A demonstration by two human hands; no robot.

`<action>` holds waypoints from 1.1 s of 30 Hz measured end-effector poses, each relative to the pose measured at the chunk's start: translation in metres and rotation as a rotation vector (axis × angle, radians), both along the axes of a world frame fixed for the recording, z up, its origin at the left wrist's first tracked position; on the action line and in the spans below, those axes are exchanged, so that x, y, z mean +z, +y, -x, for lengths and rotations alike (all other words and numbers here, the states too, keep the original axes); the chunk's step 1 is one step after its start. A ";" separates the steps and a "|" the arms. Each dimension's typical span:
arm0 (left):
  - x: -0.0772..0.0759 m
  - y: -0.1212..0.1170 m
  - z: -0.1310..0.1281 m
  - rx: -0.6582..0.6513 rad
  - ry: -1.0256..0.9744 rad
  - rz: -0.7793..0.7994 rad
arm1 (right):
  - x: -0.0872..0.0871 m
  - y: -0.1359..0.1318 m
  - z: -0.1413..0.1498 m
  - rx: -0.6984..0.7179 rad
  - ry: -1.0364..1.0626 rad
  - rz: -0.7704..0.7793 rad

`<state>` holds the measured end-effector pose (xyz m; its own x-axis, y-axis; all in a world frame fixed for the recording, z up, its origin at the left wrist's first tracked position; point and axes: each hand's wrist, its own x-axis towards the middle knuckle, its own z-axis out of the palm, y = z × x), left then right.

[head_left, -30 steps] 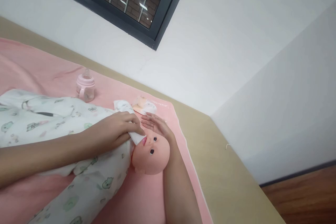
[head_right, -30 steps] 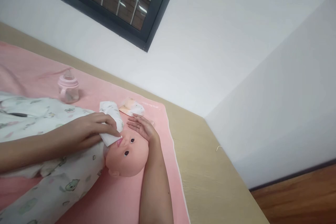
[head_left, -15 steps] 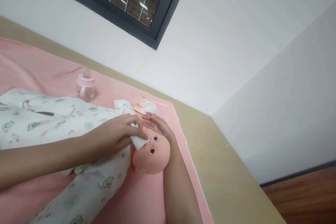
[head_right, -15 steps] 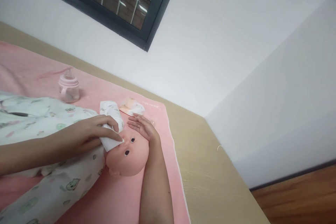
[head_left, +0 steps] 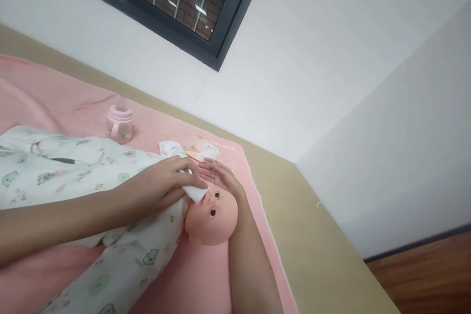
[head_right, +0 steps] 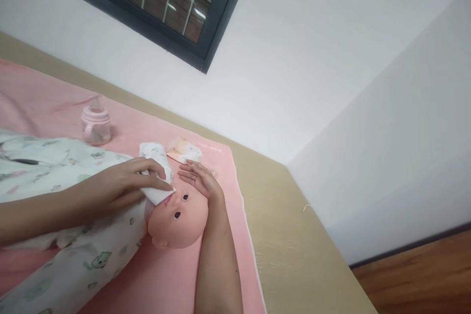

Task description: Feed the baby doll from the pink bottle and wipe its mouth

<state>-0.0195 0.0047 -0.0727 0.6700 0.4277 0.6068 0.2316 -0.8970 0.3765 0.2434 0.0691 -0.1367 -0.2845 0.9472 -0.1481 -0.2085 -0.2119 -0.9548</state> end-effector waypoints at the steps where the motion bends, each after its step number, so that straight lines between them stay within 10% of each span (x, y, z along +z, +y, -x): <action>1: 0.004 0.000 0.002 0.009 -0.008 0.035 | 0.001 0.000 0.000 0.004 -0.010 -0.004; 19: 0.025 0.021 0.018 0.286 -0.050 0.499 | 0.133 -0.068 0.058 0.353 -0.672 -0.500; 28: 0.034 0.052 0.042 0.269 -0.175 0.498 | 0.085 -0.025 0.032 -0.186 -0.457 -0.366; 33: 0.044 0.064 0.060 0.325 -0.270 0.462 | 0.050 -0.003 0.023 -0.260 -0.227 -0.152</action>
